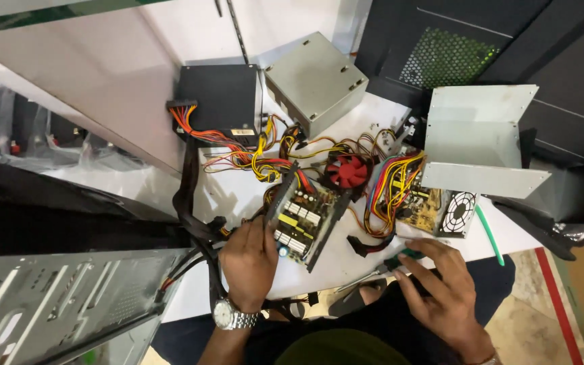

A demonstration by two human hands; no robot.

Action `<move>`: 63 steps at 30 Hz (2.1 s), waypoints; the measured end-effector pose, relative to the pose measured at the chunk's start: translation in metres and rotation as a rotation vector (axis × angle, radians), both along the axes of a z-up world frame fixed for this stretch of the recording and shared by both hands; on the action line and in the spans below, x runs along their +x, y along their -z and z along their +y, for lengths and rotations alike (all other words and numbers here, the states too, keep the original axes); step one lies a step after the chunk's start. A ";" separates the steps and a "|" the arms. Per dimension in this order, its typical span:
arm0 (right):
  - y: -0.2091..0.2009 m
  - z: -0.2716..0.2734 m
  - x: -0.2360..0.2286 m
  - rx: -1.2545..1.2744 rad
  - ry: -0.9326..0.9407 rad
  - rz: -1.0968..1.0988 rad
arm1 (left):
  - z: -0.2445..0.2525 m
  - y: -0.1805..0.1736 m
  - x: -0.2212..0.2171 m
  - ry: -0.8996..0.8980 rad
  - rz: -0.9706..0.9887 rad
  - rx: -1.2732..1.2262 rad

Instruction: The person handles a computer power supply unit, placing it on a white table among various wires and components. They use a screwdriver to tighten screws on the power supply unit, securing it in place.

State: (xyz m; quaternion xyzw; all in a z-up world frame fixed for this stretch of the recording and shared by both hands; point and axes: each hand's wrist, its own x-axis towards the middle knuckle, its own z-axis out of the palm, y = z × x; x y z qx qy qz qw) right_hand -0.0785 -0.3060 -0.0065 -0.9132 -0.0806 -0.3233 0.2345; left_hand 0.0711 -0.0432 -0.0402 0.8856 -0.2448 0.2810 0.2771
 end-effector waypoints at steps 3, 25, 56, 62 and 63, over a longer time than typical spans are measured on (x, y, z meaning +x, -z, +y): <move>0.025 -0.021 -0.016 -0.145 0.046 0.158 | -0.006 -0.006 0.005 0.004 0.053 0.006; 0.008 -0.114 -0.083 0.483 0.238 0.214 | 0.090 0.043 -0.054 0.221 0.952 0.581; 0.073 -0.147 -0.035 -0.338 0.552 0.051 | 0.051 -0.022 -0.049 0.160 0.740 0.440; 0.053 -0.126 -0.059 -0.337 0.562 -0.079 | 0.011 -0.082 -0.031 0.167 0.201 -0.106; 0.048 -0.121 -0.063 -0.318 0.543 -0.084 | 0.007 -0.090 -0.025 0.193 0.177 -0.202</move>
